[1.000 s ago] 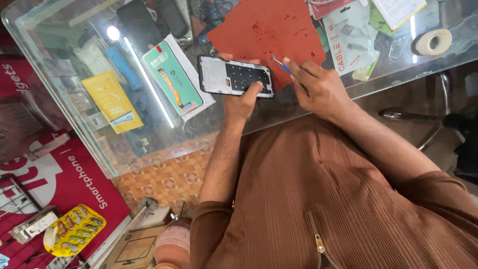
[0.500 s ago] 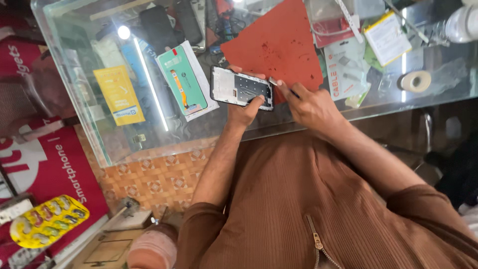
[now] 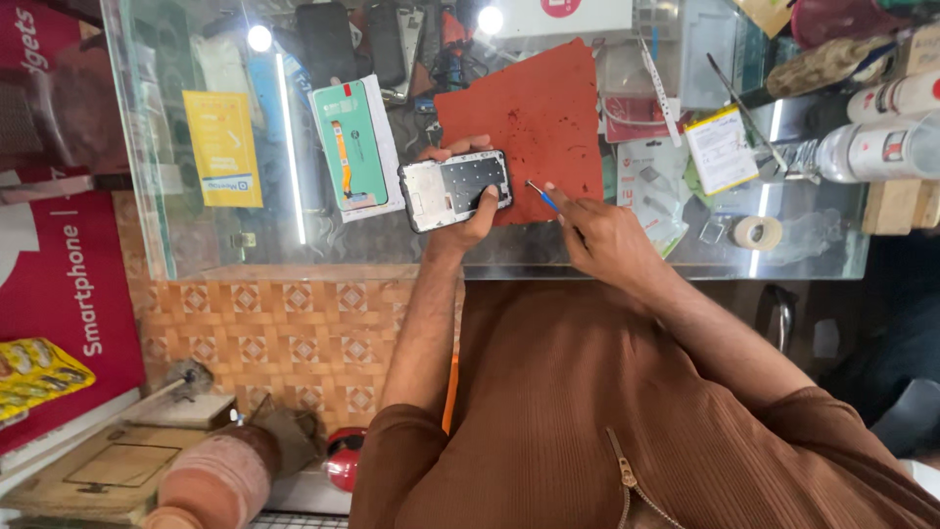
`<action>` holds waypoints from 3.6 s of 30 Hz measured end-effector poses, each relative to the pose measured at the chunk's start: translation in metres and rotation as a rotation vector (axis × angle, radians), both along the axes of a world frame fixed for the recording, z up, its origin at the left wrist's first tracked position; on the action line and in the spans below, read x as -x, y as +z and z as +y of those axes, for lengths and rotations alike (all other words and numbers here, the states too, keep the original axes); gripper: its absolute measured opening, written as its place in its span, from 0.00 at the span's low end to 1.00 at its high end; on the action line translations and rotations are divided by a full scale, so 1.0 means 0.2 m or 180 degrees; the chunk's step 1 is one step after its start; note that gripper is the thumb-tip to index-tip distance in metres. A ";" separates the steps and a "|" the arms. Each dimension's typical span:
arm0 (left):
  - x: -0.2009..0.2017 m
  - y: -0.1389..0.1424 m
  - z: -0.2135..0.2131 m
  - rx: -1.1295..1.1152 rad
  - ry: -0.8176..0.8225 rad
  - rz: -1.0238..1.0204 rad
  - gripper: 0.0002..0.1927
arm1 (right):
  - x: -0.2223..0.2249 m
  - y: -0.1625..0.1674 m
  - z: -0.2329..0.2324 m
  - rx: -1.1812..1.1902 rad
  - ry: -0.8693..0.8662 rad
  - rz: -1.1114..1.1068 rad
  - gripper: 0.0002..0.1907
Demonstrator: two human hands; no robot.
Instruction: The person applies adhesive to the edges of a disassembled smartphone chassis and uses a metal tool to spread and smooth the adhesive along the seams. The person repeatedly applies more adhesive and continues smoothing the edges.
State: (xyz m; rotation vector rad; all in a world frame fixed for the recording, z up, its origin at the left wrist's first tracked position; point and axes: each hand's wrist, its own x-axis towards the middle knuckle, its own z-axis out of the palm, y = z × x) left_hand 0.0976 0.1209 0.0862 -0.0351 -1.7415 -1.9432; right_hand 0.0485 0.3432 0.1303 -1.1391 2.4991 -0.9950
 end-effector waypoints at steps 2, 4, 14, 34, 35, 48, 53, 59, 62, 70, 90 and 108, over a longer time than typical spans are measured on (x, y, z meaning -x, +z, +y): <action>-0.01 0.01 0.02 0.0049 0.0033 -0.0003 0.33 | 0.03 -0.01 0.00 0.0069 -0.0012 0.0018 0.26; -0.01 0.02 0.03 0.0129 0.0109 -0.0125 0.33 | 0.05 -0.03 -0.02 0.0134 -0.0005 0.0108 0.26; 0.04 -0.01 -0.10 0.0219 0.0093 -0.0299 0.32 | 0.02 -0.03 -0.15 -0.0446 0.0266 0.0416 0.28; -0.03 -0.23 -0.33 0.0310 -0.0028 -0.0402 0.31 | -0.03 -0.20 -0.55 -0.0305 -0.0555 0.0542 0.25; -0.02 -0.24 -0.33 0.0558 0.0027 -0.0447 0.31 | -0.02 -0.21 -0.55 -0.0367 -0.0514 0.0597 0.25; -0.01 -0.27 -0.32 0.0277 -0.0015 -0.0625 0.28 | 0.02 -0.26 -0.55 -0.0716 -0.0420 0.0828 0.27; 0.03 -0.25 -0.31 0.0789 0.0116 -0.0724 0.29 | 0.05 -0.22 -0.51 -0.0562 -0.0481 0.0560 0.28; 0.06 -0.29 -0.27 0.0199 -0.0041 -0.0578 0.29 | 0.06 -0.25 -0.49 -0.0710 -0.0330 0.0471 0.30; 0.07 -0.32 -0.26 0.0355 -0.0049 -0.0555 0.30 | 0.08 -0.29 -0.49 -0.0755 -0.0379 0.0682 0.31; 0.12 -0.39 -0.38 -0.0170 -0.0434 -0.0870 0.35 | 0.10 -0.29 -0.46 -0.0804 -0.0190 0.0822 0.30; 0.21 -0.35 -0.49 -0.0147 -0.0674 -0.1129 0.32 | 0.20 -0.34 -0.46 -0.0843 0.0262 0.1422 0.29; 0.12 -0.33 -0.30 0.0313 -0.0301 -0.0636 0.30 | 0.14 -0.29 -0.40 -0.0642 0.0067 0.0771 0.29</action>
